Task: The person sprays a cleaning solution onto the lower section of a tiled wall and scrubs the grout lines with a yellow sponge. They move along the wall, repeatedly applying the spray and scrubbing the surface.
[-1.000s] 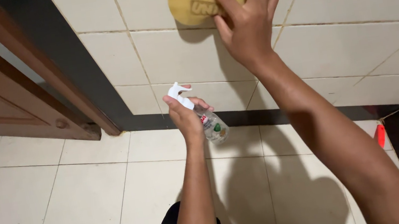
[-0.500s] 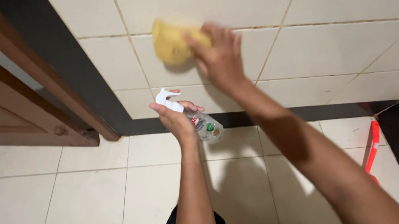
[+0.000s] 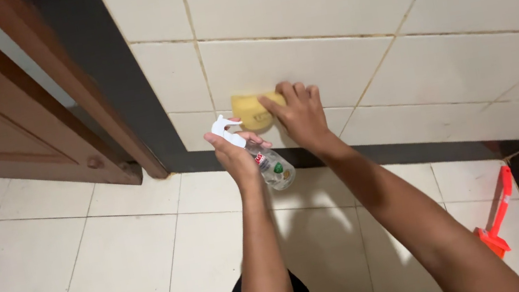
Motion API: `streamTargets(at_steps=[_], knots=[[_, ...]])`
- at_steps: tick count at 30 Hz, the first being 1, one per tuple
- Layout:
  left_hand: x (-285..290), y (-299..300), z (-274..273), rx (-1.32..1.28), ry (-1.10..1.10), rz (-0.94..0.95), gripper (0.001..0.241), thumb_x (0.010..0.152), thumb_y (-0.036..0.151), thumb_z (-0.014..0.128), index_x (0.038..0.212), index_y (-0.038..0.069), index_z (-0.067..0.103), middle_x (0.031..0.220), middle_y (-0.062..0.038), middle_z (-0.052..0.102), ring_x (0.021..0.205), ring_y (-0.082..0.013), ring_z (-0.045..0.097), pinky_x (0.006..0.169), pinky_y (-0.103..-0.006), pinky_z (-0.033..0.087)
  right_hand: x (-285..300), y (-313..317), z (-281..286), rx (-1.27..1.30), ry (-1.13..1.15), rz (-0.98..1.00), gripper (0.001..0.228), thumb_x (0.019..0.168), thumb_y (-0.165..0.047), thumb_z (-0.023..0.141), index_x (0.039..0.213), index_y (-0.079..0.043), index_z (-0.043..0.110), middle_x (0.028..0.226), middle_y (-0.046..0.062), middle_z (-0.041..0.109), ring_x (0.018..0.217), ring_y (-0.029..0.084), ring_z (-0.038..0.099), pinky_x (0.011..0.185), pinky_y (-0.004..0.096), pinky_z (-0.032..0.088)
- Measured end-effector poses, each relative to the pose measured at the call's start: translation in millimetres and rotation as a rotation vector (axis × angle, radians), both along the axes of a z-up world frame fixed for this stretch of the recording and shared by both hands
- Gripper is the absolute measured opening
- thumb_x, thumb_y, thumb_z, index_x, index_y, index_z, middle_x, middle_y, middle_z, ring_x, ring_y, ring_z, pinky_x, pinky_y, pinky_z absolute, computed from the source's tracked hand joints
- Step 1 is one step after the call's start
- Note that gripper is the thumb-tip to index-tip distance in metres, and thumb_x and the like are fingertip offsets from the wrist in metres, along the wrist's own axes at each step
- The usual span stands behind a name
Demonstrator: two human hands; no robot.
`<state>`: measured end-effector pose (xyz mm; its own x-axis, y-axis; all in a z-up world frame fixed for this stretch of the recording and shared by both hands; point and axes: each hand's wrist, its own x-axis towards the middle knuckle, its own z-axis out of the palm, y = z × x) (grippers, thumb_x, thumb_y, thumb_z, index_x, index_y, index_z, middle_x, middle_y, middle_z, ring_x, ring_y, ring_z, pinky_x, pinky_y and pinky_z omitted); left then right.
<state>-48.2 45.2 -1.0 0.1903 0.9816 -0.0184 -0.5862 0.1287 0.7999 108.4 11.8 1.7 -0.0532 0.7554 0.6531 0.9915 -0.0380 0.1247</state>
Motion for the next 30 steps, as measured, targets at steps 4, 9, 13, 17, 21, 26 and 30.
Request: streamTargets(at_steps=[4,9,13,17,21,26,30], knots=[[-3.8,1.6,2.5,-0.002,0.035,0.025,0.086,0.098,0.074,0.013,0.117,0.001,0.054,0.059,-0.009,0.055,0.050,-0.0230,0.060,0.053,-0.0334,0.051,-21.0,21.6,66.7,0.148,0.059,0.050,0.048,0.087,-0.019,0.077,0.134,-0.025,0.069,0.121,0.009,0.057,0.108,0.029,0.052,0.088,0.048,0.034],[-6.0,3.2,1.7,0.021,0.027,0.068,0.086,0.097,0.074,0.012,0.121,0.003,0.053,0.056,-0.009,0.053,0.052,-0.0246,0.062,0.056,-0.0347,0.053,-36.0,37.0,142.3,0.302,0.106,0.033,0.061,0.085,-0.013,0.084,0.142,-0.025,0.066,0.127,0.009,0.053,0.116,0.028,0.049,0.095,0.047,0.032],[-7.0,11.1,-4.3,0.009,0.007,0.076,0.084,0.097,0.073,0.012,0.119,0.003,0.052,0.056,-0.009,0.052,0.052,-0.0252,0.062,0.056,-0.0349,0.052,-36.1,37.8,148.6,0.318,0.116,0.059,0.066,0.083,-0.011,0.087,0.144,-0.025,0.064,0.129,0.007,0.051,0.118,0.028,0.048,0.096,0.046,0.031],[-7.6,21.0,-13.9,-0.049,0.002,0.184,0.089,0.100,0.074,0.008,0.104,-0.003,0.052,0.056,-0.009,0.048,0.050,-0.0266,0.060,0.057,-0.0372,0.055,-36.4,39.8,144.7,0.310,0.104,0.050,0.070,0.084,-0.010,0.086,0.148,-0.026,0.062,0.130,0.007,0.049,0.119,0.029,0.046,0.098,0.047,0.032],[-15.6,14.5,3.8,-0.098,-0.027,0.170,0.088,0.095,0.076,0.006,0.105,0.001,0.051,0.056,-0.008,0.049,0.052,-0.0274,0.060,0.059,-0.0380,0.055,-42.1,43.1,133.5,0.296,0.107,0.036,0.069,0.085,-0.011,0.086,0.148,-0.025,0.062,0.131,0.009,0.049,0.119,0.031,0.046,0.098,0.048,0.032],[-15.5,15.2,-2.4,-0.117,-0.121,0.191,0.090,0.092,0.078,0.006,0.107,0.002,0.051,0.054,-0.008,0.049,0.050,-0.0267,0.057,0.058,-0.0388,0.053,-48.6,54.1,84.0,0.205,0.007,0.094,0.058,0.088,-0.016,0.080,0.142,-0.024,0.064,0.128,0.010,0.052,0.114,0.030,0.048,0.093,0.048,0.033],[-15.8,20.4,-15.8,-0.029,-0.121,0.210,0.090,0.095,0.078,0.010,0.114,0.002,0.053,0.057,-0.007,0.048,0.053,-0.0230,0.056,0.059,-0.0384,0.055,-42.2,54.7,22.7,0.052,-0.176,0.140,0.049,0.090,-0.016,0.069,0.138,-0.023,0.067,0.123,0.008,0.055,0.107,0.028,0.050,0.089,0.045,0.036]])
